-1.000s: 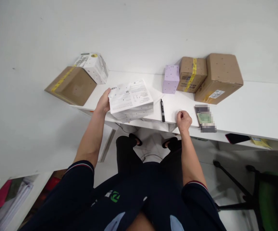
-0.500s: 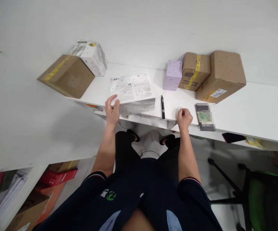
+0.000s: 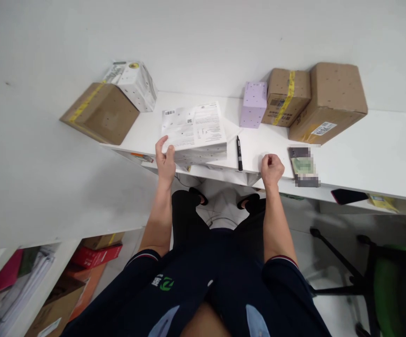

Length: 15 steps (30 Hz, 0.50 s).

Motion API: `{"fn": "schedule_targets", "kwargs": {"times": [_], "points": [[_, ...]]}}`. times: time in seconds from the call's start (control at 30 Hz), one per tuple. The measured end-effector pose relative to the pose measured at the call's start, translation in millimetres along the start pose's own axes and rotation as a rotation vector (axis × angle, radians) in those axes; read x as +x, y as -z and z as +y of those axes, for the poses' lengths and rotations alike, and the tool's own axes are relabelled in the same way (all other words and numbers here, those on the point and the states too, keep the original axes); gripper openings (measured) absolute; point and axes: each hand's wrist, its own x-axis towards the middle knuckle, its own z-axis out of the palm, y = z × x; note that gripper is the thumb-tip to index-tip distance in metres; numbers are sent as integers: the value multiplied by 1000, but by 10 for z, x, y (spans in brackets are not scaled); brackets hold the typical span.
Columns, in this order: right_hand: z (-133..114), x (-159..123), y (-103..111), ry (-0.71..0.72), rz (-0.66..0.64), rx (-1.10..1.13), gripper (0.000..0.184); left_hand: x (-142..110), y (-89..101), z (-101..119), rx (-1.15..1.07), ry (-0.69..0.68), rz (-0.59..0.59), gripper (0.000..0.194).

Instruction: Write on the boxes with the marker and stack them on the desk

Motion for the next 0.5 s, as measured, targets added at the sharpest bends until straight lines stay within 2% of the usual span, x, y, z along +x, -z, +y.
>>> {"fn": "schedule_targets", "kwargs": {"times": [0.1, 0.2, 0.27, 0.37, 0.43, 0.5], "points": [[-95, -10, 25, -57, -2, 91, 23, -93, 7, -78, -113, 39, 47, 75], [-390, -108, 46, -76, -80, 307, 35, -195, 48, -159, -289, 175, 22, 84], [-694, -222, 53, -9, -194, 450, 44, -256, 92, -184, -392, 249, -31, 79], [-1167, -401, 71, 166, -359, 527, 47, -341, 170, -173, -479, 255, -92, 70], [-1383, -494, 91, 261, -370, 549, 48, -403, 221, -159, -497, 214, -102, 71], [-1464, -565, 103, 313, -354, 580, 50, -469, 264, -161, -490, 161, -94, 74]]}}
